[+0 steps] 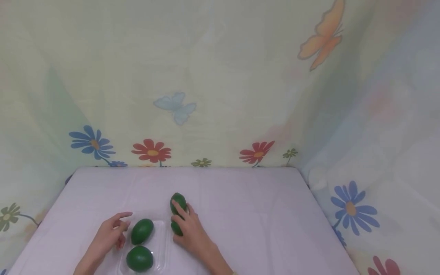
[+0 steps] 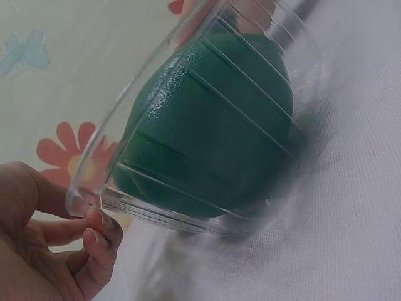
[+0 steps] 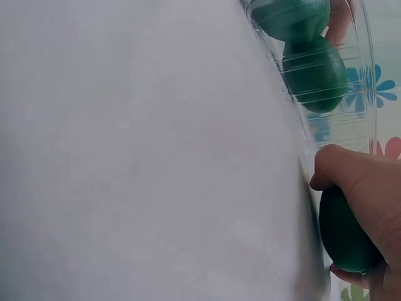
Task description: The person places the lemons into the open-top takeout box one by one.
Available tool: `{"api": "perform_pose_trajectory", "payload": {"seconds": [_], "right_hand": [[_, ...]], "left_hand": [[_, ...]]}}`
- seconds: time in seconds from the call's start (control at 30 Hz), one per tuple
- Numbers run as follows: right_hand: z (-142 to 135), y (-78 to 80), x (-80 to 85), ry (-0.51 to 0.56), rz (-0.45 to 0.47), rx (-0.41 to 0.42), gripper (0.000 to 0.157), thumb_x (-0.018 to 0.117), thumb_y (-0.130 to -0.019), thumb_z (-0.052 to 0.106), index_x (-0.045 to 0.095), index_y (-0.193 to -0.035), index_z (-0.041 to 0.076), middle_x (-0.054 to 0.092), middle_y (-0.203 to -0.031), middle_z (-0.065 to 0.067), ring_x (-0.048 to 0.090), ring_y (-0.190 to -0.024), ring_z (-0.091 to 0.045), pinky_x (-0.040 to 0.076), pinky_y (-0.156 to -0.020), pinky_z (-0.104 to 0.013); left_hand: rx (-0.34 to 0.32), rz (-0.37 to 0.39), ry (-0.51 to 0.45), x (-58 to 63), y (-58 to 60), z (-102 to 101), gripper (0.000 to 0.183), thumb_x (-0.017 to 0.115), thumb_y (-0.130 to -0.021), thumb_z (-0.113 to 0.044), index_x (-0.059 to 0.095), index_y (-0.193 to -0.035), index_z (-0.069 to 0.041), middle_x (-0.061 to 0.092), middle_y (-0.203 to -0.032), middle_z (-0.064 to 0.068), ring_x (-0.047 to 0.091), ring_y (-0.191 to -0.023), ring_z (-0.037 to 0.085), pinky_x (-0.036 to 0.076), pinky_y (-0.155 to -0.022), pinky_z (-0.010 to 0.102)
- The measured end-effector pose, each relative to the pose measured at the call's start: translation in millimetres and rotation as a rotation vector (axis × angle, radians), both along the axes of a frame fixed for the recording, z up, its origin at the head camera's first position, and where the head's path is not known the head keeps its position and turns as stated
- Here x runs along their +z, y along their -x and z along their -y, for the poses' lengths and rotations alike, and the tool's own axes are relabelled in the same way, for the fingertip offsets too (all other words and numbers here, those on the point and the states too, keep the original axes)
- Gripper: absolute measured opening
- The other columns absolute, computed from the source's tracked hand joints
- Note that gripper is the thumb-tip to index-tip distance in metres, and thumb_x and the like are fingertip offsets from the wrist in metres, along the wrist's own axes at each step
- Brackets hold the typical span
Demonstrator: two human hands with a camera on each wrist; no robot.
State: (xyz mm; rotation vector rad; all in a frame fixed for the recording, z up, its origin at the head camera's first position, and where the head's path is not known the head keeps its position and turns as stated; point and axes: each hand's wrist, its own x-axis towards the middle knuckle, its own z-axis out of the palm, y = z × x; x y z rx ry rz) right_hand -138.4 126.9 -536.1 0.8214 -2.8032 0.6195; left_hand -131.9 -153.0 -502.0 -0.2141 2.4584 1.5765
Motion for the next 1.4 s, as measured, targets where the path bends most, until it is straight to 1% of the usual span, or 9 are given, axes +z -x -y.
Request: {"api": "perform_pose_trajectory", "payload": {"seconds": [0.17,0.33,0.47,0.63,0.77,1.0,1.17,1.3,1.4], "right_hand": [[-3.9,-9.2,4.2,0.032,-0.060,0.026,0.046,0.083,-0.080,0.015,0.067,-0.124,0.018,0.038,-0.165,-0.005,0.051,-0.137,-0.039,0.052,-0.105,-0.052],[-9.2,-15.6,12.6,0.055,-0.103,0.052,0.048,0.084,-0.079,0.011,0.068,-0.123,0.018,0.045,-0.161,-0.008,0.058,-0.123,-0.023,0.057,-0.098,-0.036],[-12.0,-14.6,23.3,0.082,-0.177,0.088,0.047,0.085,-0.077,0.008,0.068,-0.120,0.017,0.050,-0.156,-0.010,0.060,-0.111,-0.017,0.057,-0.089,-0.025],[-10.5,-9.2,44.7,0.079,-0.266,0.138,0.048,0.087,-0.076,0.009,0.068,-0.120,0.016,0.052,-0.155,-0.007,0.058,-0.103,-0.012,0.052,-0.083,-0.015],[-4.8,-7.3,65.0,0.066,-0.237,0.168,0.050,0.086,-0.080,0.012,0.066,-0.125,0.018,0.047,-0.158,-0.002,0.056,-0.105,-0.012,0.052,-0.084,-0.014],[16.8,-3.8,91.1,0.069,-0.133,0.258,0.048,0.085,-0.085,0.016,0.065,-0.128,0.018,0.044,-0.161,0.001,0.058,-0.116,-0.018,0.054,-0.094,-0.024],[37.5,0.5,87.0,0.054,-0.083,0.329,0.045,0.081,-0.087,0.018,0.065,-0.129,0.021,0.049,-0.157,0.002,0.058,-0.116,-0.014,0.050,-0.099,-0.019],[49.0,2.2,70.2,0.042,-0.085,0.356,0.044,0.080,-0.087,0.019,0.064,-0.128,0.020,0.053,-0.152,0.000,0.059,-0.116,-0.015,0.048,-0.101,-0.018],[55.0,1.8,56.7,0.030,-0.097,0.356,0.045,0.081,-0.087,0.020,0.063,-0.128,0.019,0.058,-0.144,-0.003,0.060,-0.119,-0.016,0.048,-0.105,-0.023]], "left_hand": [[-0.004,-0.001,-0.002,-2.1,0.6,0.6,0.046,0.056,-0.101,-0.013,0.051,-0.144,0.002,0.066,-0.103,0.019,0.058,-0.052,0.019,0.047,-0.050,0.028],[-0.005,-0.008,-0.008,-2.5,1.3,1.2,0.046,0.057,-0.101,-0.012,0.051,-0.144,0.002,0.066,-0.102,0.019,0.057,-0.052,0.019,0.047,-0.049,0.028],[-0.008,-0.012,-0.004,-0.7,1.4,2.0,0.046,0.057,-0.101,-0.012,0.051,-0.144,0.001,0.066,-0.102,0.019,0.057,-0.051,0.018,0.046,-0.049,0.027],[-0.010,-0.014,-0.009,1.6,1.0,2.4,0.046,0.058,-0.101,-0.013,0.051,-0.144,0.002,0.066,-0.105,0.021,0.057,-0.052,0.019,0.046,-0.050,0.027],[-0.006,-0.014,-0.016,1.3,1.2,1.7,0.046,0.057,-0.100,-0.012,0.052,-0.144,0.002,0.066,-0.104,0.021,0.057,-0.051,0.019,0.047,-0.049,0.028],[0.002,-0.008,-0.011,-0.5,1.7,1.6,0.046,0.056,-0.100,-0.012,0.052,-0.144,0.001,0.066,-0.103,0.019,0.056,-0.051,0.019,0.046,-0.048,0.028],[0.007,-0.017,-0.012,-1.8,2.7,1.6,0.044,0.056,-0.100,-0.011,0.053,-0.143,0.001,0.066,-0.101,0.018,0.056,-0.050,0.019,0.046,-0.047,0.029],[0.010,-0.026,-0.017,-2.7,3.3,1.1,0.044,0.056,-0.100,-0.011,0.054,-0.142,0.001,0.067,-0.098,0.016,0.056,-0.050,0.019,0.046,-0.047,0.029],[0.010,-0.032,-0.013,-2.6,3.3,1.4,0.044,0.056,-0.100,-0.012,0.054,-0.142,0.002,0.067,-0.097,0.015,0.056,-0.050,0.019,0.047,-0.046,0.029]]}}
